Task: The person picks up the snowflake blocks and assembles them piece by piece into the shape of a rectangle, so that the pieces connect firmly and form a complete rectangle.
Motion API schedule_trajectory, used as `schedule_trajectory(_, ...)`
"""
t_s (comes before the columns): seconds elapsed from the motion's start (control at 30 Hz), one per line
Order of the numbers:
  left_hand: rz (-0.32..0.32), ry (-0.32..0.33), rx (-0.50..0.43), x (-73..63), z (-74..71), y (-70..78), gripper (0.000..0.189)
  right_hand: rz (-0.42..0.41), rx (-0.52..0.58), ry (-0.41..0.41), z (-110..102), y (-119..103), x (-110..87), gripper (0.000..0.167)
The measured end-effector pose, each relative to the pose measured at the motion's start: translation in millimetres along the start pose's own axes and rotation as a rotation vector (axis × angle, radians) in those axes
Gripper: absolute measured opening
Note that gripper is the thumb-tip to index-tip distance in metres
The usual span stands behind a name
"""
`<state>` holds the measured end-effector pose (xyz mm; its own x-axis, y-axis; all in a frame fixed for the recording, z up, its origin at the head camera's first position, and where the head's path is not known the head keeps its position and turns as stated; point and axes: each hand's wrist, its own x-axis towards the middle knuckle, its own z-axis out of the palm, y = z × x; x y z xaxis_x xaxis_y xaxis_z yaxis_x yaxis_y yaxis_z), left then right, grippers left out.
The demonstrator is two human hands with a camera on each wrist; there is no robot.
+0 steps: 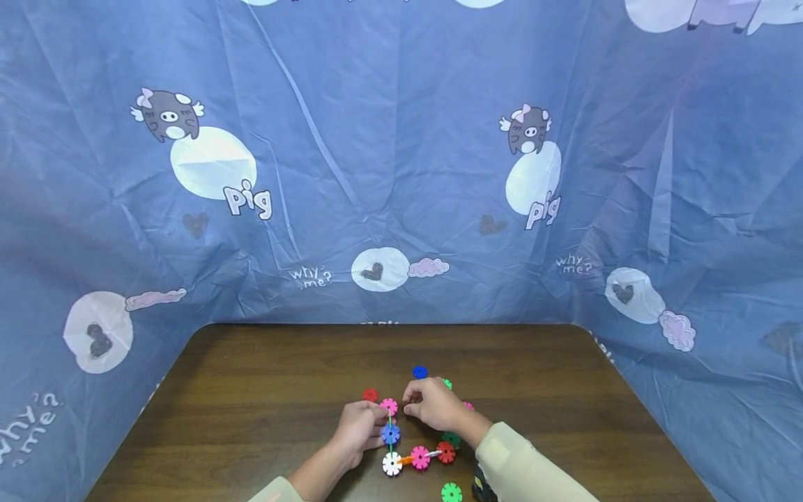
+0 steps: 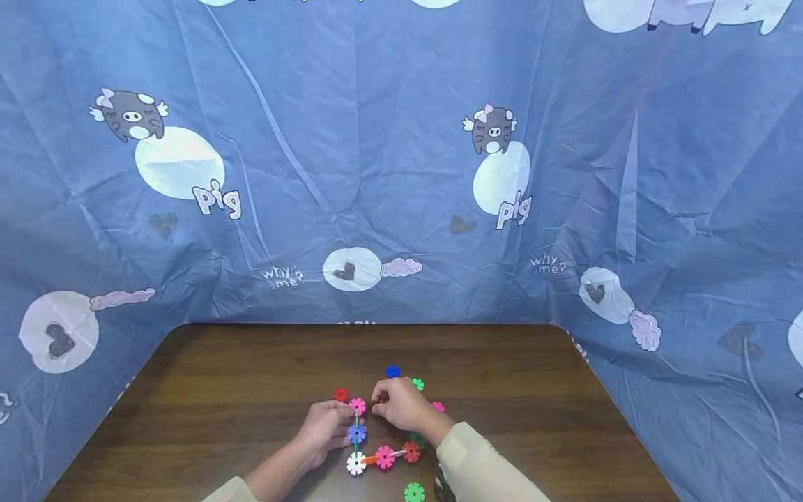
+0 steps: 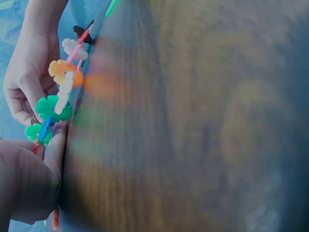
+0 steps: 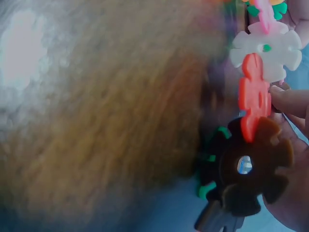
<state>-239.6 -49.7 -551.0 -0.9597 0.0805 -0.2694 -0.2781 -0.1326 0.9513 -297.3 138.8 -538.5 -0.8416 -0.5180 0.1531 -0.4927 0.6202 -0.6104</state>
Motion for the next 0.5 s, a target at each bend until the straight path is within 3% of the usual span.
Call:
schedule_trajectory(0.23,0.006,0.01,0.017,-4.4,0.9,3.3,0.01,-0.051,-0.066,0.008,0.5,-4.6,0.2,0.01)
schedule_trajectory(0.5,-0.014,0.004,-0.007,-2.2,0.3,3.8,0.011,-0.117,-0.069,0.036,0.8,-3.3,1.9,0.007)
